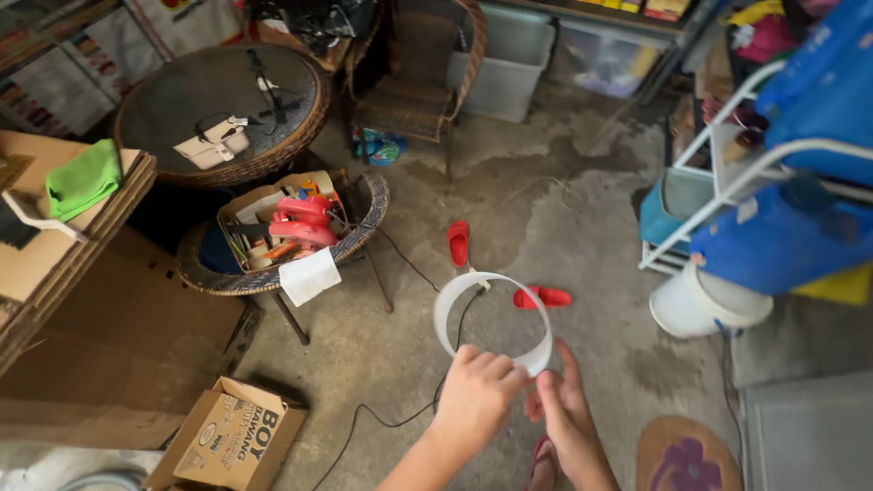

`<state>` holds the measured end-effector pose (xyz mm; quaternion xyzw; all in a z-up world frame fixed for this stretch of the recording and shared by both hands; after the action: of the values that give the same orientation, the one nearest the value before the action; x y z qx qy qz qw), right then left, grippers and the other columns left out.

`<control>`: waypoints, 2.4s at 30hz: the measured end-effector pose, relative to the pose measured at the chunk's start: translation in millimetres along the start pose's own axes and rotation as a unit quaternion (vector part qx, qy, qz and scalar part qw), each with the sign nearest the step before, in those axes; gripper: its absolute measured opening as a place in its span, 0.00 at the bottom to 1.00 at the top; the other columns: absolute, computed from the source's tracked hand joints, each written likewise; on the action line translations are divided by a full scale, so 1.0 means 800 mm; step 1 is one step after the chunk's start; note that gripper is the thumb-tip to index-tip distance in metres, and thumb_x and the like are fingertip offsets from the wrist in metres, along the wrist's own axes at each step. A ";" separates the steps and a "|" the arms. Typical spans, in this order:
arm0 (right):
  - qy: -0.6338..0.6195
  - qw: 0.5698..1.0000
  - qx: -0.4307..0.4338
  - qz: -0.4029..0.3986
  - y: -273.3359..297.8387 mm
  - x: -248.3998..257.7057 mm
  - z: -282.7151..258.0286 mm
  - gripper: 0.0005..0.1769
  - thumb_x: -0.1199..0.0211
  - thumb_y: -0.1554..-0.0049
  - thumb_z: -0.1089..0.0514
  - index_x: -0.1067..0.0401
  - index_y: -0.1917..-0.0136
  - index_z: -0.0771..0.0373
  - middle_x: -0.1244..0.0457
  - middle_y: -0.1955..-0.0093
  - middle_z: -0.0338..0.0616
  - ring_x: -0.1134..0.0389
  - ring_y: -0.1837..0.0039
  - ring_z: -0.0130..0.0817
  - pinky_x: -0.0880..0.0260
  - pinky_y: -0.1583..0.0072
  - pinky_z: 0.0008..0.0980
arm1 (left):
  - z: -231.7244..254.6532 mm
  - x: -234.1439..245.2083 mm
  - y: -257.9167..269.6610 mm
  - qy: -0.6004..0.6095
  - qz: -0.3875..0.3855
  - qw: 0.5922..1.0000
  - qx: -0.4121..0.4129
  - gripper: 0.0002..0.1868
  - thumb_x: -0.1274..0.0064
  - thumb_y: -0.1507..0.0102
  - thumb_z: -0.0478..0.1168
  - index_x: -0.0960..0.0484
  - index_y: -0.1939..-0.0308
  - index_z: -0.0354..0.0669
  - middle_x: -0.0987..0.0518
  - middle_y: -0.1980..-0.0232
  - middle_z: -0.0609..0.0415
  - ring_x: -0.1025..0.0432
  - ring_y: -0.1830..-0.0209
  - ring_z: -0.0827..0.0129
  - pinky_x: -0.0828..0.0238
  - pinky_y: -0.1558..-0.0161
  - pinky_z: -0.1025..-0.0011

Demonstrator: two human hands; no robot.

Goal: The person assembles a white cylindrical lamp by screwing a light bulb into a black socket and inserting the socket into the lamp shade. They then pick up a red leaf blower, briefly direct it toward a vacuum cleaner on the floor, and return to the lamp, carrying it through a doorway into an adjacent room.

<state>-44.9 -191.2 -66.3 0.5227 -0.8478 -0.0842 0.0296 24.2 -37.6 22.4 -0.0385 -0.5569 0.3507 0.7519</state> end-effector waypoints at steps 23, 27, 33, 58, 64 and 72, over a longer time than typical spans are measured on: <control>0.210 0.937 0.215 -0.179 -0.483 0.127 -0.160 0.45 0.41 0.39 0.58 0.61 0.17 0.61 0.35 0.56 0.42 0.34 0.58 0.32 0.30 0.55 0.33 | -0.128 -0.111 -0.384 -0.184 0.109 0.971 0.109 0.06 0.48 0.41 0.39 0.21 0.61 0.48 0.25 0.61 0.58 0.30 0.54 0.62 0.39 0.38 0.57; 0.349 0.824 0.385 -0.223 -0.546 0.062 -0.238 0.31 0.36 0.45 0.59 0.34 0.28 0.55 0.31 0.53 0.44 0.27 0.56 0.39 0.27 0.54 0.34 | -0.223 -0.087 -0.435 -0.215 0.099 0.960 0.148 0.05 0.48 0.42 0.38 0.21 0.62 0.49 0.25 0.63 0.57 0.29 0.53 0.62 0.40 0.36 0.55; 0.363 0.806 0.402 -0.240 -0.641 -0.016 -0.275 0.13 0.33 0.47 0.61 0.24 0.47 0.56 0.31 0.54 0.46 0.28 0.54 0.49 0.30 0.56 0.38 | -0.308 -0.046 -0.486 -0.247 0.111 0.948 0.166 0.07 0.47 0.43 0.37 0.21 0.61 0.47 0.24 0.61 0.57 0.30 0.48 0.61 0.45 0.30 0.51; 0.296 0.748 0.403 -0.437 -1.246 -0.538 -0.284 0.07 0.34 0.43 0.59 0.24 0.51 0.62 0.31 0.59 0.48 0.30 0.60 0.40 0.30 0.56 0.37 | -0.801 -0.013 -0.578 -0.151 0.544 0.610 0.556 0.13 0.36 0.44 0.34 0.17 0.56 0.42 0.21 0.48 0.51 0.27 0.47 0.54 0.31 0.46 0.62; 0.295 0.728 0.402 -0.470 -1.323 -0.704 -0.224 0.09 0.35 0.42 0.59 0.25 0.47 0.62 0.30 0.56 0.50 0.28 0.54 0.44 0.30 0.51 0.40 | -0.890 -0.018 -0.525 -0.012 0.600 0.508 0.618 0.09 0.41 0.41 0.33 0.17 0.57 0.39 0.20 0.55 0.52 0.22 0.60 0.65 0.24 0.60 0.69; 0.325 0.694 0.419 -0.487 -1.368 -0.887 -0.166 0.11 0.35 0.43 0.59 0.24 0.46 0.62 0.30 0.55 0.53 0.28 0.52 0.50 0.30 0.50 0.43 | -1.048 0.015 -0.438 -0.008 0.579 0.487 0.654 0.09 0.42 0.39 0.35 0.17 0.55 0.39 0.18 0.58 0.50 0.21 0.63 0.65 0.24 0.59 0.70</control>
<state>1258.4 -54.1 -99.0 0.8153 -0.3600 0.4521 0.0366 920.6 -15.0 -126.5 0.1529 -0.0253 0.9707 0.1838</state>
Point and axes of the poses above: each hand's wrist, its own y-axis away from the middle knuckle, its own x-axis out of the back of the hand, z = x × y, the point moved 5 cm from there along -y, towards the middle knuckle
